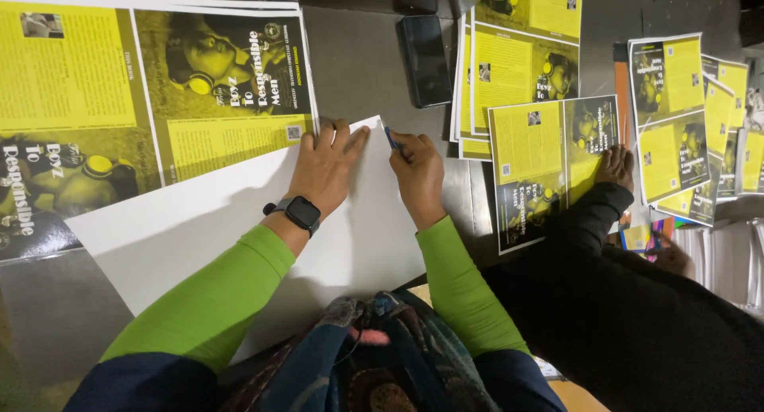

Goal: Aligning and marking stacks of printed flyers on a work table in a print shop.

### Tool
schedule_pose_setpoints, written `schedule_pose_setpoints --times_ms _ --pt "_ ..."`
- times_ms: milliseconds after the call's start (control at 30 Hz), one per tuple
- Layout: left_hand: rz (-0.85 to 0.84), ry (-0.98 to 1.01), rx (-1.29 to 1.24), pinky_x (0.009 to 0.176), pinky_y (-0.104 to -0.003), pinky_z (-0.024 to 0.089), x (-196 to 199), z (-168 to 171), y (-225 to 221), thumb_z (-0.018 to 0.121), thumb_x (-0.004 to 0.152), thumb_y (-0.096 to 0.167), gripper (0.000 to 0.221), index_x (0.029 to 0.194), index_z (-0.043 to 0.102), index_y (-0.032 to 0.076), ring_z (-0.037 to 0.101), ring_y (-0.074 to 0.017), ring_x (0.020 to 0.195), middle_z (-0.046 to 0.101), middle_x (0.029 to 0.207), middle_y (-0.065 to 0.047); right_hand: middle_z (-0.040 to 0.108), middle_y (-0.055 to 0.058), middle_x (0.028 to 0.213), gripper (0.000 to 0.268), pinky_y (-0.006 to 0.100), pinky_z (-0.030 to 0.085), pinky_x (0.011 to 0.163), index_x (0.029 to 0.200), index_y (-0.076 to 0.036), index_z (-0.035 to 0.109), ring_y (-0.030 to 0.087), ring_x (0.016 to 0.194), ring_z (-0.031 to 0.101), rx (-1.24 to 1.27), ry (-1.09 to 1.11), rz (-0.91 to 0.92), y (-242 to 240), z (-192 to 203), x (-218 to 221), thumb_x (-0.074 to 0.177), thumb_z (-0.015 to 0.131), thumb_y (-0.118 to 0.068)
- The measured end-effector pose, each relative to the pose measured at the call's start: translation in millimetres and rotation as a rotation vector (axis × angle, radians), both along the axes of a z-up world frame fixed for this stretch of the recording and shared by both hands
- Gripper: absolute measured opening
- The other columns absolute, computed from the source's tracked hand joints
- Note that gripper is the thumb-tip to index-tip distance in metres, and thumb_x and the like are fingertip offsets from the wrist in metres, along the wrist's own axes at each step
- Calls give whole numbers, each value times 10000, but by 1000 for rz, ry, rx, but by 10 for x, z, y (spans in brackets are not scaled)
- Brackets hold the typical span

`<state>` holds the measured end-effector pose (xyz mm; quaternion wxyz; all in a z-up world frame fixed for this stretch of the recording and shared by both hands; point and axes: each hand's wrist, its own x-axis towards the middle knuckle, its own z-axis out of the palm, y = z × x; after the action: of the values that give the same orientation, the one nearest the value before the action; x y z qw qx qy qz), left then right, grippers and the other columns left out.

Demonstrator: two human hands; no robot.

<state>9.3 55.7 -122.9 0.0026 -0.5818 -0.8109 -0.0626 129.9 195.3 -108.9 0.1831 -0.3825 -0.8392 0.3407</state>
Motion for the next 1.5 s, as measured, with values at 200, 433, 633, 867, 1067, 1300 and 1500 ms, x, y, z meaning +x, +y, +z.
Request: schedule_pose_setpoints --times_ms 200,433,633,867,1067,1300,1500 --pt "8 49 -16 805 -403 282 24 -62 11 476 919 125 593 1497 350 159 364 -303 1118 360 1315 -187 506 62 706 287 309 486 601 1045 -69 751 184 631 568 -8 -86 7 -63 132 130 799 640 30" --pt "36 54 17 829 -425 286 56 -175 31 494 930 163 588 1502 355 167 374 -317 1145 380 1302 -189 507 51 701 289 316 500 604 1054 -67 738 163 639 571 -21 -163 -17 -277 243 495 813 604 21" --pt "42 94 18 838 -434 293 74 -208 31 488 951 178 575 1510 354 174 381 -317 1143 387 1306 -198 531 63 710 282 291 503 598 1058 -26 728 157 650 577 -7 -136 18 -404 240 891 815 616 64" --pt "32 122 -36 846 -435 299 73 -93 10 467 981 189 568 1532 330 167 385 -316 1142 374 1326 -213 551 121 719 255 336 521 592 1030 -33 731 266 680 629 40 -120 3 -559 243 1290 798 645 31" --pt "22 87 -17 839 -442 309 68 -24 -5 502 989 163 556 1526 360 162 415 -306 1104 392 1321 -213 514 121 712 268 333 496 605 1077 -37 714 249 693 614 -40 -143 -37 -724 369 1543 836 613 23" --pt "46 213 37 827 -443 397 67 -233 40 556 805 148 728 1513 402 212 451 -318 1105 496 1317 -126 556 16 850 307 271 444 657 1127 -102 723 132 759 558 -101 -208 -146 -892 353 1881 847 615 -35" --pt "57 238 -17 832 -427 377 77 -255 41 565 804 185 754 1532 379 242 443 -296 1084 473 1343 -119 579 16 885 324 288 403 648 1137 -114 722 146 720 536 -110 -276 -193 -1017 358 2160 841 602 -60"
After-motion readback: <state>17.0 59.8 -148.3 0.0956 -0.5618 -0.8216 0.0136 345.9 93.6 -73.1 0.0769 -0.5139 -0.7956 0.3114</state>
